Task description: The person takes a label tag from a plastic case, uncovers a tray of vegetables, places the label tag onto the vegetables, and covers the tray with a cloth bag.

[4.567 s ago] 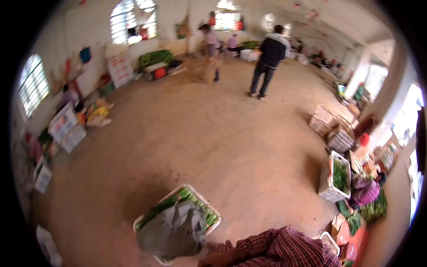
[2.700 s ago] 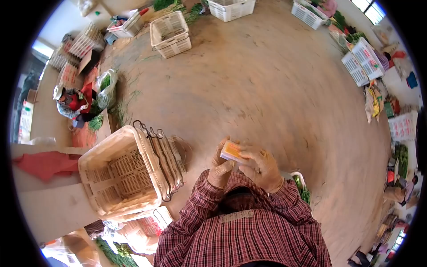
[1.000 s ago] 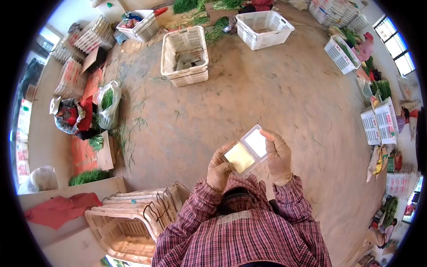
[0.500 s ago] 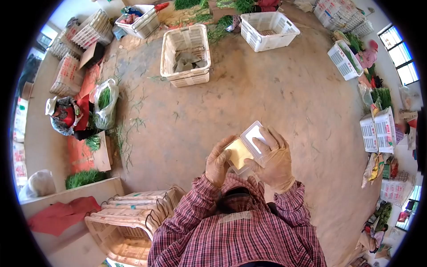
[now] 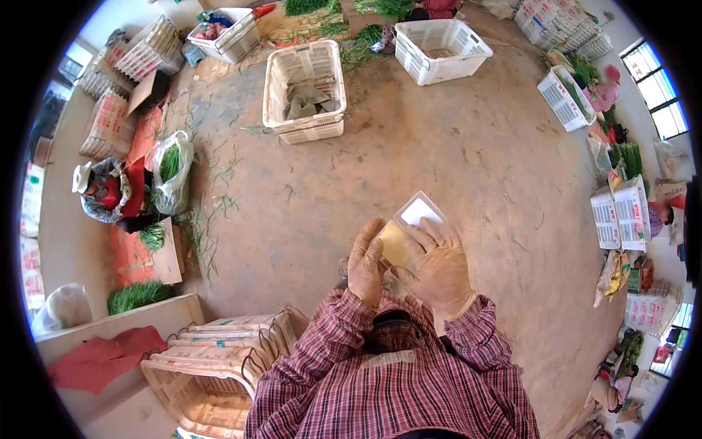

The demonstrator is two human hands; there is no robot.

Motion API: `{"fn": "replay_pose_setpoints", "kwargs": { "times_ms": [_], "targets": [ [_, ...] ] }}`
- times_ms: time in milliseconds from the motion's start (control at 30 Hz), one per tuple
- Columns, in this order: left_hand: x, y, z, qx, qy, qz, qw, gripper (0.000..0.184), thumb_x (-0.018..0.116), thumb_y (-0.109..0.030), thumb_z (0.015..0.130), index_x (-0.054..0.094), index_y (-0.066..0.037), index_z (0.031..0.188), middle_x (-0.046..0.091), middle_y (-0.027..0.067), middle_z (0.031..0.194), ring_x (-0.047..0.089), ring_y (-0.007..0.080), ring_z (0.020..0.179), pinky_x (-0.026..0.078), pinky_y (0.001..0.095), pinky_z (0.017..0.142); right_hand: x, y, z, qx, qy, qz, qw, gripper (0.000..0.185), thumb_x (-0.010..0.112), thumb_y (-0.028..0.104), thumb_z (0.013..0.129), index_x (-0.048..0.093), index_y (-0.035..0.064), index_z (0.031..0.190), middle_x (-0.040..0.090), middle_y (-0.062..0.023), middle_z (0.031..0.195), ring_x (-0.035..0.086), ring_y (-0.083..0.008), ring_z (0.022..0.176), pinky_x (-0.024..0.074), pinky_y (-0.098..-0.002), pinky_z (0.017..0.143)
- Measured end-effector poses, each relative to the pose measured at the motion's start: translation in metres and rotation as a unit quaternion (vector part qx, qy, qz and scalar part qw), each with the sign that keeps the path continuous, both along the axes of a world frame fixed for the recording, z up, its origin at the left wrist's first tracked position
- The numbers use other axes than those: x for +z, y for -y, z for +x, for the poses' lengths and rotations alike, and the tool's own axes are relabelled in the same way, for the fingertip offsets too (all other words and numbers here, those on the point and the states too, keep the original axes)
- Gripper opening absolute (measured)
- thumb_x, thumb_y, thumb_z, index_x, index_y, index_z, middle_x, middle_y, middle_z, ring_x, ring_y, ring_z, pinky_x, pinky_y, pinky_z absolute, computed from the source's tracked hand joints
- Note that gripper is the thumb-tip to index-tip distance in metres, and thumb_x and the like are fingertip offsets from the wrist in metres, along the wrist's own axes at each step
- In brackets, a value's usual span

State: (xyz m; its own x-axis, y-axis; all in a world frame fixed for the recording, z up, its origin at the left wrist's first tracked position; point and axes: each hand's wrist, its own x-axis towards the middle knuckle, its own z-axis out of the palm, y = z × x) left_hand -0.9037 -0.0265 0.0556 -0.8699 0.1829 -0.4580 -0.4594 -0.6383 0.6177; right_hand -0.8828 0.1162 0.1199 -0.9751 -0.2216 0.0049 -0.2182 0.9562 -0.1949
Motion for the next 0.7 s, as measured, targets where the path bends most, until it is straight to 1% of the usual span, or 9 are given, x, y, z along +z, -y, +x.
{"fn": "replay_pose_setpoints", "kwargs": {
  "times_ms": [133, 167, 233, 300, 367, 433, 600, 633, 700],
  "targets": [
    [0.0, 0.0, 0.002, 0.002, -0.004, 0.025, 1.0, 0.04, 0.047, -0.01, 0.1, 0.044, -0.001, 0.139, 0.051, 0.0162, 0.138, 0.058, 0.0255, 0.117, 0.053, 0.0362, 0.096, -0.009, -0.001, 0.002, 0.024, -0.002, -0.005, 1.0, 0.056, 0.06, 0.045, 0.087, 0.059, 0.0045, 0.126, 0.054, -0.0057, 0.14, 0.048, -0.0252, 0.13, 0.026, -0.0471, 0.113],
    [-0.002, 0.001, 0.003, 0.001, -0.003, 0.03, 1.0, 0.041, 0.047, -0.01, 0.1, 0.043, -0.001, 0.139, 0.051, 0.0162, 0.138, 0.059, 0.0251, 0.116, 0.054, 0.0349, 0.093, -0.009, -0.001, 0.002, 0.024, -0.002, -0.005, 1.0, 0.056, 0.06, 0.045, 0.087, 0.059, 0.0045, 0.126, 0.054, -0.0057, 0.14, 0.048, -0.0252, 0.13, 0.026, -0.0471, 0.113],
    [-0.002, 0.003, 0.004, -0.002, -0.003, 0.036, 0.999, 0.041, 0.047, -0.01, 0.1, 0.043, -0.001, 0.139, 0.051, 0.0162, 0.138, 0.06, 0.0246, 0.115, 0.056, 0.0336, 0.09, -0.008, 0.001, 0.002, 0.011, -0.009, -0.021, 1.0, 0.055, 0.064, 0.042, 0.085, 0.06, 0.0066, 0.128, 0.059, -0.0048, 0.132, 0.053, -0.0233, 0.123, 0.0325, -0.0458, 0.107],
    [0.0, 0.002, 0.006, -0.005, -0.01, 0.055, 0.998, 0.041, 0.047, -0.011, 0.1, 0.043, -0.002, 0.14, 0.05, 0.0153, 0.139, 0.061, 0.0234, 0.111, 0.058, 0.0297, 0.08, -0.005, 0.002, 0.002, 0.008, -0.013, -0.024, 1.0, 0.056, 0.062, 0.044, 0.086, 0.06, 0.0057, 0.126, 0.059, -0.0048, 0.132, 0.054, -0.023, 0.12, 0.0355, -0.0436, 0.104],
    [0.002, 0.003, 0.007, -0.003, -0.01, 0.057, 0.998, 0.042, 0.047, -0.012, 0.1, 0.042, -0.002, 0.14, 0.05, 0.0148, 0.139, 0.062, 0.0227, 0.11, 0.058, 0.0282, 0.076, -0.004, 0.002, 0.002, 0.006, -0.018, -0.027, 0.999, 0.057, 0.061, 0.046, 0.086, 0.061, 0.0048, 0.125, 0.059, -0.0048, 0.132, 0.056, -0.0227, 0.117, 0.0384, -0.0414, 0.1],
    [0.002, 0.004, 0.01, -0.003, -0.01, 0.059, 0.998, 0.042, 0.048, -0.012, 0.1, 0.042, -0.002, 0.141, 0.049, 0.0143, 0.14, 0.062, 0.022, 0.108, 0.058, 0.0267, 0.073, -0.005, 0.001, 0.003, 0.006, 0.021, -0.005, 1.0, 0.058, 0.063, 0.047, 0.084, 0.061, 0.005, 0.124, 0.062, -0.0058, 0.127, 0.061, -0.0224, 0.108, 0.0439, -0.0388, 0.093],
    [-0.004, 0.003, 0.014, -0.005, -0.015, 0.068, 0.998, 0.044, 0.049, -0.012, 0.1, 0.041, -0.002, 0.142, 0.049, 0.0137, 0.141, 0.059, 0.0235, 0.115, 0.056, 0.0321, 0.088, -0.009, 0.002, 0.004, -0.004, 0.061, 0.006, 0.998, 0.061, 0.064, 0.048, 0.083, 0.06, 0.0043, 0.125, 0.064, -0.0098, 0.124, 0.065, -0.0254, 0.101, 0.0469, -0.0382, 0.088],
    [-0.008, 0.003, 0.015, -0.006, -0.015, 0.069, 0.998, 0.044, 0.049, -0.012, 0.1, 0.041, -0.002, 0.142, 0.049, 0.0137, 0.141, 0.059, 0.0235, 0.115, 0.056, 0.0321, 0.088, -0.013, 0.002, 0.005, -0.004, 0.069, 0.004, 0.998, 0.062, 0.065, 0.048, 0.083, 0.059, 0.0039, 0.126, 0.064, -0.0113, 0.122, 0.065, -0.0266, 0.1, 0.0472, -0.0384, 0.088],
    [-0.012, 0.003, 0.017, 0.002, -0.025, 0.068, 0.997, 0.043, 0.05, -0.013, 0.1, 0.042, -0.001, 0.141, 0.049, 0.0142, 0.14, 0.057, 0.0247, 0.118, 0.052, 0.0348, 0.096, -0.019, 0.002, 0.007, -0.009, 0.053, -0.008, 0.999, 0.064, 0.065, 0.048, 0.083, 0.058, 0.0036, 0.127, 0.064, -0.0117, 0.123, 0.065, -0.0267, 0.101, 0.0468, -0.0389, 0.089]
  ]
}}
